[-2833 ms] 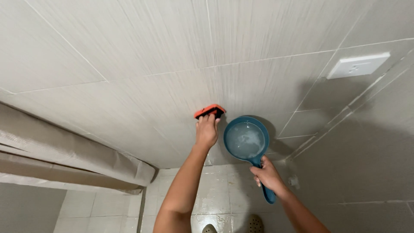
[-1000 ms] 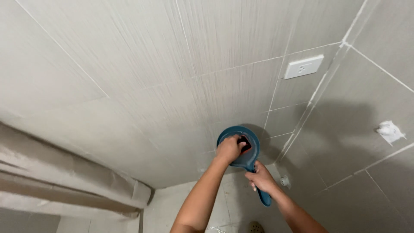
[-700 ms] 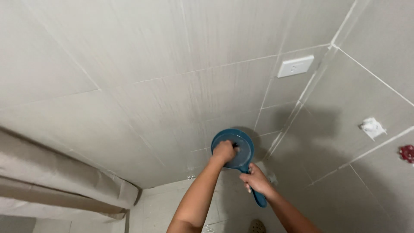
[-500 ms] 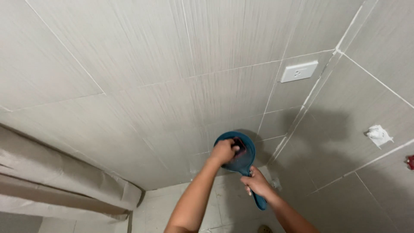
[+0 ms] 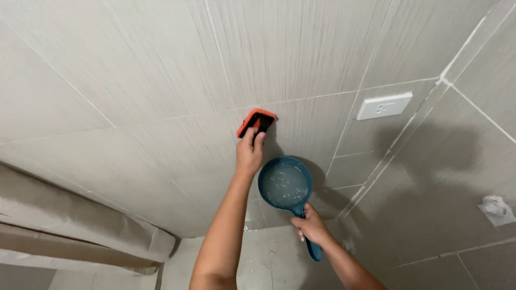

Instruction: The person scrubs the tiled walls of a bathroom shower area using a sponge and water from a blue plastic scoop. They repeatedly dip the sponge into the scoop to wet it and scrub different sections of the wall, including the corners and areas around a wall socket.

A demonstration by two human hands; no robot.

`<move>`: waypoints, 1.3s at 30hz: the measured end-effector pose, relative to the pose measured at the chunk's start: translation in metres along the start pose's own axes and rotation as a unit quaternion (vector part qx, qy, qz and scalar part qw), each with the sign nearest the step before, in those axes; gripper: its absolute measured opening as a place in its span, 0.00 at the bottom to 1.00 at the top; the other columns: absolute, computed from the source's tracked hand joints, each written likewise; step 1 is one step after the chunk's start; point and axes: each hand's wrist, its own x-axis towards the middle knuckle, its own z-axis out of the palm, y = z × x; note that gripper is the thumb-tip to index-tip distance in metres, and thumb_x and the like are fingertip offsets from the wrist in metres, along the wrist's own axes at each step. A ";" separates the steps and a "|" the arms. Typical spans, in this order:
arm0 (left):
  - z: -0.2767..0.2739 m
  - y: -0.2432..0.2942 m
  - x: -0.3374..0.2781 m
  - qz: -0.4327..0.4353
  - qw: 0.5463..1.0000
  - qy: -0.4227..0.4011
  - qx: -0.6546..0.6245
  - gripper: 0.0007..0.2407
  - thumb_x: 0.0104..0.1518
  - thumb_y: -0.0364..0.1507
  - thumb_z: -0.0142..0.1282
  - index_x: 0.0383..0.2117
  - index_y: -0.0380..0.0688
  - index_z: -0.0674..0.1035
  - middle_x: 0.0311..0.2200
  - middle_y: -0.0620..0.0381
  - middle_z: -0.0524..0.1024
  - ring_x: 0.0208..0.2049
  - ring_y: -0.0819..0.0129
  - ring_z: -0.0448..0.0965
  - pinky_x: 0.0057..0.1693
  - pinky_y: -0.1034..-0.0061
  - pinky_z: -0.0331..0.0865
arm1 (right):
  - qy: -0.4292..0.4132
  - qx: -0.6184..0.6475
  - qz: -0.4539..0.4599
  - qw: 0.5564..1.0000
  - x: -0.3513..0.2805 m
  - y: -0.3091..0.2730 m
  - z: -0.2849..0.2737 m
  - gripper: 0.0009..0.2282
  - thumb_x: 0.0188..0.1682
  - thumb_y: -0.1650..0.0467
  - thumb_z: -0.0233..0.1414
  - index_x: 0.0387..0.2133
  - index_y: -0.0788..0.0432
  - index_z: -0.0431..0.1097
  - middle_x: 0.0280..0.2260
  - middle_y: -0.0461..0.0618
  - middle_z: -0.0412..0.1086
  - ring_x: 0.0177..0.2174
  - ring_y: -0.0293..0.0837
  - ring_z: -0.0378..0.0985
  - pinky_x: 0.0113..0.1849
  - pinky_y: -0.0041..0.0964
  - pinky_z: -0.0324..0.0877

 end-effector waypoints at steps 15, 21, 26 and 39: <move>0.038 -0.018 -0.005 0.039 0.998 -0.033 0.039 0.16 0.68 0.37 0.44 0.56 0.43 0.74 0.48 0.44 0.80 0.46 0.47 0.82 0.50 0.61 0.72 | 0.014 0.028 0.028 0.999 0.010 0.056 -0.029 0.07 0.45 0.78 0.52 0.32 0.59 0.60 0.13 0.53 0.57 0.13 0.44 0.61 0.15 0.43 0.61; 0.074 -0.043 -0.013 0.064 0.993 -0.082 0.051 0.16 0.67 0.31 0.47 0.60 0.44 0.71 0.53 0.43 0.78 0.53 0.45 0.79 0.55 0.61 0.70 | 0.038 0.009 0.064 0.997 -0.002 0.041 -0.033 0.09 0.46 0.76 0.54 0.29 0.58 0.58 0.15 0.55 0.59 0.16 0.46 0.62 0.19 0.45 0.65; 0.075 -0.067 -0.026 0.056 0.980 -0.147 0.119 0.10 0.68 0.35 0.44 0.39 0.41 0.72 0.36 0.40 0.79 0.36 0.39 0.79 0.38 0.52 0.67 | 0.019 0.024 0.015 0.999 0.015 0.059 -0.047 0.10 0.48 0.77 0.54 0.30 0.57 0.56 0.15 0.53 0.57 0.13 0.45 0.62 0.18 0.45 0.62; 0.097 -0.002 0.006 0.113 0.966 -0.212 0.094 0.17 0.67 0.33 0.43 0.62 0.48 0.68 0.59 0.42 0.73 0.56 0.41 0.74 0.53 0.51 0.69 | 0.046 0.026 -0.019 0.998 0.009 0.035 -0.056 0.10 0.43 0.78 0.52 0.27 0.57 0.55 0.12 0.53 0.56 0.13 0.44 0.61 0.15 0.44 0.60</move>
